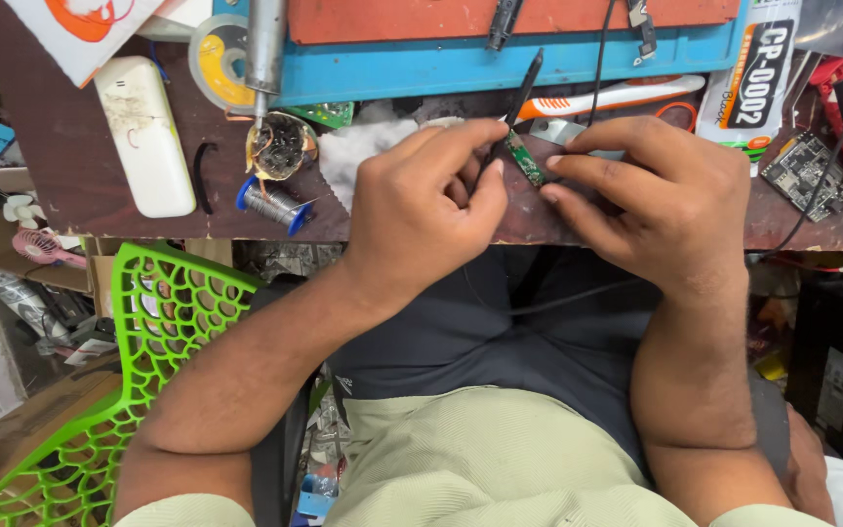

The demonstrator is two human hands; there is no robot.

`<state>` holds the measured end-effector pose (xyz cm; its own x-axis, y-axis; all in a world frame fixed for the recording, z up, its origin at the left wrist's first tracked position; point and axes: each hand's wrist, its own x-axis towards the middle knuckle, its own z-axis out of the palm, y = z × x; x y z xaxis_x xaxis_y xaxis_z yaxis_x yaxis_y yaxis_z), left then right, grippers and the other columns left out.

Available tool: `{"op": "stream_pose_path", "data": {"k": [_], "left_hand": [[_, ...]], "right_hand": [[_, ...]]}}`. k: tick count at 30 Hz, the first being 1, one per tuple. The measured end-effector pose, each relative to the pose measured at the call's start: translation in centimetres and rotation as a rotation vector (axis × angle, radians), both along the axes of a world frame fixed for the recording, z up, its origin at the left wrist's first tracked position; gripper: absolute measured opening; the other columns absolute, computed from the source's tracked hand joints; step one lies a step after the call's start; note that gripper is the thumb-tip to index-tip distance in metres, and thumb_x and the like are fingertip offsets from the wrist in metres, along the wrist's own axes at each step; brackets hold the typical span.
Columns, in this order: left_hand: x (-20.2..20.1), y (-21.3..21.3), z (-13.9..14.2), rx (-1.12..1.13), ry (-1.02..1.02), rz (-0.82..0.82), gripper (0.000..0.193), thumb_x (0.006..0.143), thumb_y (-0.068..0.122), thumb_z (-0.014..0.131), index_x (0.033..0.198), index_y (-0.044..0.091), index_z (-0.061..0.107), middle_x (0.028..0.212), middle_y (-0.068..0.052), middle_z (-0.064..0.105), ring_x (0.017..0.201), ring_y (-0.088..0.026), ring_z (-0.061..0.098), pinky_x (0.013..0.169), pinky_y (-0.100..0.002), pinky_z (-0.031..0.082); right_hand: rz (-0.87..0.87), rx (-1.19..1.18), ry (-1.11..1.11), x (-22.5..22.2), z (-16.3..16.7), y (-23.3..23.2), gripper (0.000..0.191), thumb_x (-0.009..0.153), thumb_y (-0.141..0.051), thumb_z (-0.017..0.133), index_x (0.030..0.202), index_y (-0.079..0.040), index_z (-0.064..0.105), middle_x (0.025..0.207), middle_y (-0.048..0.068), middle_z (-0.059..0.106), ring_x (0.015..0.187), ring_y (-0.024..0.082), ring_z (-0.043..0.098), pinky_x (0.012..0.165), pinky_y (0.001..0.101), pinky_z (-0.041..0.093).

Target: The person secures a smartphone with rubber bands, then retrieves a USB cable from a box and disassembles its connector housing to expose the internal circuit board. The person handles the cable and circuit board with both hands, placing components on the workbench.

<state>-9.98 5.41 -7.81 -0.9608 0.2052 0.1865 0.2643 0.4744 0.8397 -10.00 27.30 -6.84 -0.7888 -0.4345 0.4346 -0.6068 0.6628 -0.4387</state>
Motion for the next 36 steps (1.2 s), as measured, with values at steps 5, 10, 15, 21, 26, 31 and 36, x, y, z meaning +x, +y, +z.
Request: {"op": "stream_pose_path", "data": {"k": [5, 10, 15, 21, 26, 31, 36], "left_hand": [[0.7, 0.1, 0.6, -0.068, 0.128, -0.017, 0.024, 0.088, 0.005, 0.073, 0.112, 0.002, 0.073, 0.084, -0.01, 0.068, 0.071, -0.024, 0.069, 0.066, -0.035, 0.056], [0.9, -0.1, 1.2, -0.121, 0.137, -0.003, 0.023, 0.085, 0.004, 0.072, 0.107, 0.001, 0.075, 0.08, -0.012, 0.068, 0.068, -0.027, 0.068, 0.063, -0.037, 0.055], [0.9, -0.2, 1.8, -0.16, 0.09, 0.016, 0.024, 0.08, 0.006, 0.072, 0.103, 0.001, 0.076, 0.079, -0.013, 0.07, 0.063, -0.025, 0.068, 0.06, -0.036, 0.055], [0.7, -0.5, 1.6, -0.16, 0.108, 0.039, 0.025, 0.085, 0.007, 0.072, 0.109, 0.001, 0.075, 0.081, -0.012, 0.07, 0.065, -0.024, 0.069, 0.061, -0.036, 0.055], [0.4, -0.2, 0.8, -0.181, 0.174, 0.05, 0.027, 0.092, 0.005, 0.071, 0.118, 0.0, 0.073, 0.081, -0.012, 0.066, 0.065, -0.026, 0.066, 0.06, -0.038, 0.053], [-0.4, 0.0, 0.0, -0.229, 0.214, 0.065, 0.025, 0.093, 0.004, 0.072, 0.118, 0.001, 0.073, 0.08, -0.012, 0.064, 0.066, -0.028, 0.065, 0.061, -0.04, 0.051], [-0.6, 0.1, -0.2, -0.247, 0.219, 0.077, 0.025, 0.094, 0.008, 0.076, 0.118, 0.002, 0.072, 0.078, -0.01, 0.063, 0.066, -0.027, 0.065, 0.061, -0.039, 0.051]], "right_hand": [[-0.103, -0.023, 0.142, 0.5, -0.1, -0.6, 0.022, 0.094, -0.003, 0.085, 0.112, -0.008, 0.075, 0.11, 0.004, 0.07, 0.081, 0.019, 0.065, 0.069, 0.0297, 0.051], [-0.182, 0.18, 0.276, -0.7, 0.8, -2.0, 0.017, 0.096, -0.011, 0.083, 0.111, -0.012, 0.075, 0.108, -0.001, 0.069, 0.084, 0.017, 0.061, 0.073, 0.0308, 0.049], [-0.162, 0.284, 0.418, -3.0, 1.7, -2.2, 0.011, 0.091, -0.023, 0.081, 0.096, -0.017, 0.074, 0.099, -0.006, 0.066, 0.079, 0.016, 0.057, 0.063, 0.0305, 0.042], [-0.203, 0.214, 0.444, -2.8, 1.0, -2.3, 0.009, 0.1, -0.02, 0.08, 0.1, -0.014, 0.074, 0.097, -0.005, 0.066, 0.08, 0.017, 0.058, 0.066, 0.0316, 0.043], [-0.221, 0.127, 0.464, -3.2, -0.1, -2.2, 0.006, 0.1, -0.014, 0.076, 0.104, -0.01, 0.073, 0.101, -0.002, 0.067, 0.081, 0.017, 0.06, 0.07, 0.0327, 0.046], [-0.205, 0.104, 0.451, -3.3, 0.0, -2.3, 0.006, 0.1, -0.012, 0.078, 0.104, -0.01, 0.075, 0.104, -0.002, 0.067, 0.083, 0.017, 0.062, 0.067, 0.0312, 0.046], [-0.107, 0.159, 0.401, -3.0, 0.5, -1.8, 0.009, 0.098, -0.015, 0.081, 0.104, -0.013, 0.075, 0.101, -0.002, 0.067, 0.082, 0.017, 0.062, 0.069, 0.0311, 0.046]]}}
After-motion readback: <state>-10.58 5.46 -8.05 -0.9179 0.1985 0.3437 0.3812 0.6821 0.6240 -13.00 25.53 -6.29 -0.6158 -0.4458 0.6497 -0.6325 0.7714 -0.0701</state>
